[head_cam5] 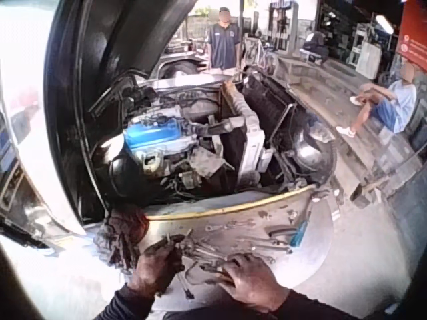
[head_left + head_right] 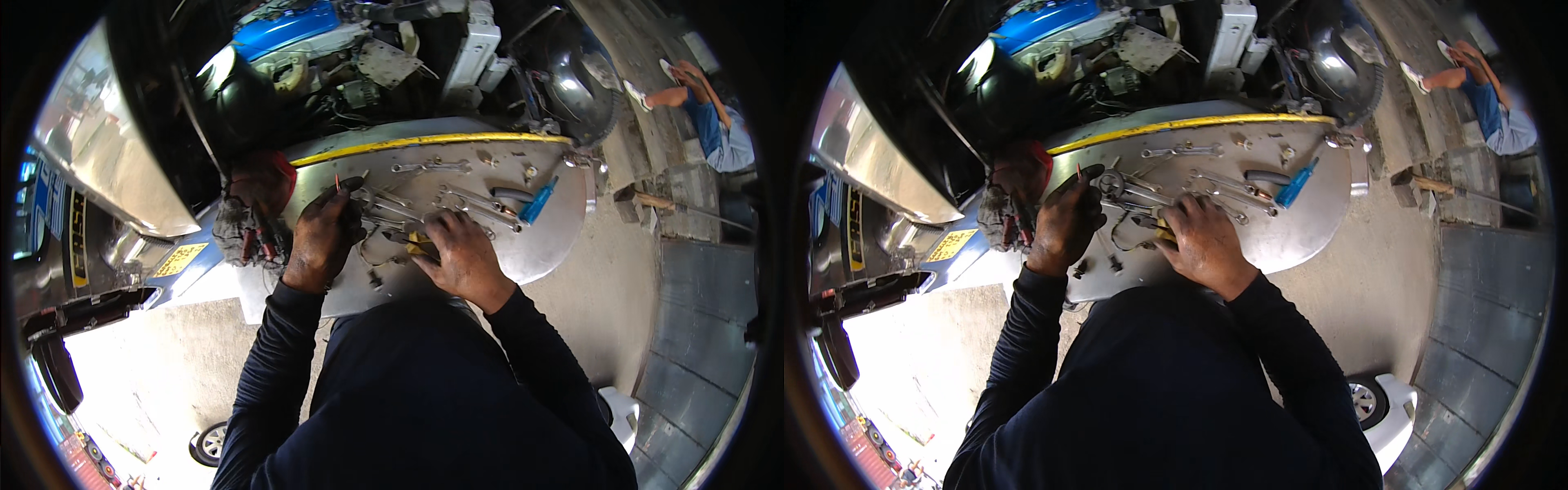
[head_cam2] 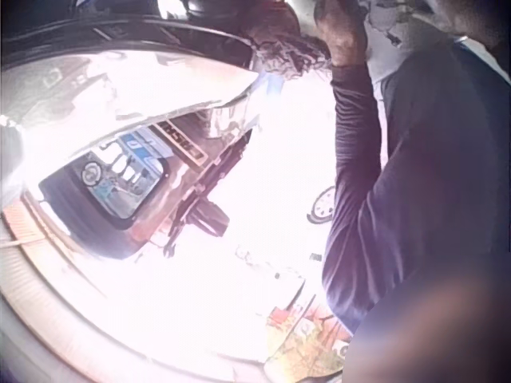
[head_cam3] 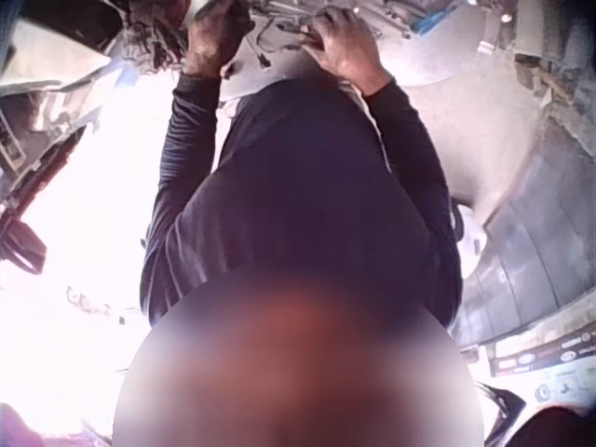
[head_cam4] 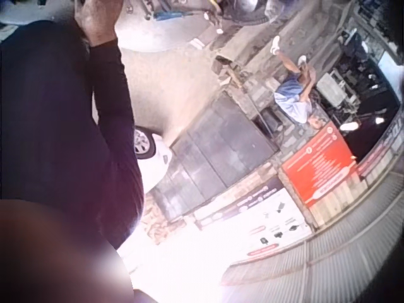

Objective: The person works under the hood of a blue car, manipulating wires and components near the alternator. They use pliers to strip wire insulation and connect wires to terminals, then secure the connections with a wrench. Tools and a rag are placed on the hood during the process.

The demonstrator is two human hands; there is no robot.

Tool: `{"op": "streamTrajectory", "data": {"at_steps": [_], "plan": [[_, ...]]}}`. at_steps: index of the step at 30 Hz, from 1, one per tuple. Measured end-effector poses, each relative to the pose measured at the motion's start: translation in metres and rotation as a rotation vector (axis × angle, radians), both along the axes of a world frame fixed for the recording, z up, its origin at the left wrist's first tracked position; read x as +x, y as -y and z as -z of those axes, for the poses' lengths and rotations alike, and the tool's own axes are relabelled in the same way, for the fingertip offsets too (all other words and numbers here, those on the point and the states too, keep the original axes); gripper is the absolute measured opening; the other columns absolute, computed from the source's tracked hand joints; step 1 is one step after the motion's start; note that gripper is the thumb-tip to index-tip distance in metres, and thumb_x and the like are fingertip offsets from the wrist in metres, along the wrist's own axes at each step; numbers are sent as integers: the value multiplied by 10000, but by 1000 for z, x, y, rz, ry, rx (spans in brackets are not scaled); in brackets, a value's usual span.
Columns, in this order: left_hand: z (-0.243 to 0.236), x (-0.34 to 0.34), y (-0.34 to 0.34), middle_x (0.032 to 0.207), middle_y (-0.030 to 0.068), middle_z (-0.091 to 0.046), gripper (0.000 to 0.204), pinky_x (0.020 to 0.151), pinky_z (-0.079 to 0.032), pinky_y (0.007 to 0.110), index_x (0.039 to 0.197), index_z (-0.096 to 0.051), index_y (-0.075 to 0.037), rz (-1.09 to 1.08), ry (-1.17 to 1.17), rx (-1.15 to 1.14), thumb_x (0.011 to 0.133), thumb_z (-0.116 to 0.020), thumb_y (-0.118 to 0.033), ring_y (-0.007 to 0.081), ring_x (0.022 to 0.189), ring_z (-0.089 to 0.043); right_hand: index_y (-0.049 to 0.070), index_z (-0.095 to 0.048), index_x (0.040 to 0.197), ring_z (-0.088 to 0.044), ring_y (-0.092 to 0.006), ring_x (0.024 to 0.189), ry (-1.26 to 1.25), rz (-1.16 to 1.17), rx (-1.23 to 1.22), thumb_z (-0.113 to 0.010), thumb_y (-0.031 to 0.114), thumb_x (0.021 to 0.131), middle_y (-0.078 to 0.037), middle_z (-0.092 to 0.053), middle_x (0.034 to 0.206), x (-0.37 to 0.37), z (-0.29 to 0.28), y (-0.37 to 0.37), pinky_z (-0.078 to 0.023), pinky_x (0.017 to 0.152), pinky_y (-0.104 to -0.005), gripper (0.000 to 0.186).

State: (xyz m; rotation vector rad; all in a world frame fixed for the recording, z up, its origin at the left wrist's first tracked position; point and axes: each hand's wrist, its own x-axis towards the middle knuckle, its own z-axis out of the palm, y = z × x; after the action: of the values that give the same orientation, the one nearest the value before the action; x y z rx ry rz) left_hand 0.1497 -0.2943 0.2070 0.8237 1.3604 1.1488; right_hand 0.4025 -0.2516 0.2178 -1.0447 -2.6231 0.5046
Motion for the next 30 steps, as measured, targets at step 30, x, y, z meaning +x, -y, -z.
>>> {"op": "streamTrajectory", "data": {"at_steps": [30], "plan": [[-21, -28, 33, 812, 39, -554, 110, 510, -389, 264, 1016, -636, 5, -197, 494, -219, 985, -560, -69, 104, 608, -514, -19, -578, 1151, -624, -342, 929, -198, 184, -663, -653, 219, 938, -198, -631, 967, 13, 30, 12, -505, 795, -436, 328]]}}
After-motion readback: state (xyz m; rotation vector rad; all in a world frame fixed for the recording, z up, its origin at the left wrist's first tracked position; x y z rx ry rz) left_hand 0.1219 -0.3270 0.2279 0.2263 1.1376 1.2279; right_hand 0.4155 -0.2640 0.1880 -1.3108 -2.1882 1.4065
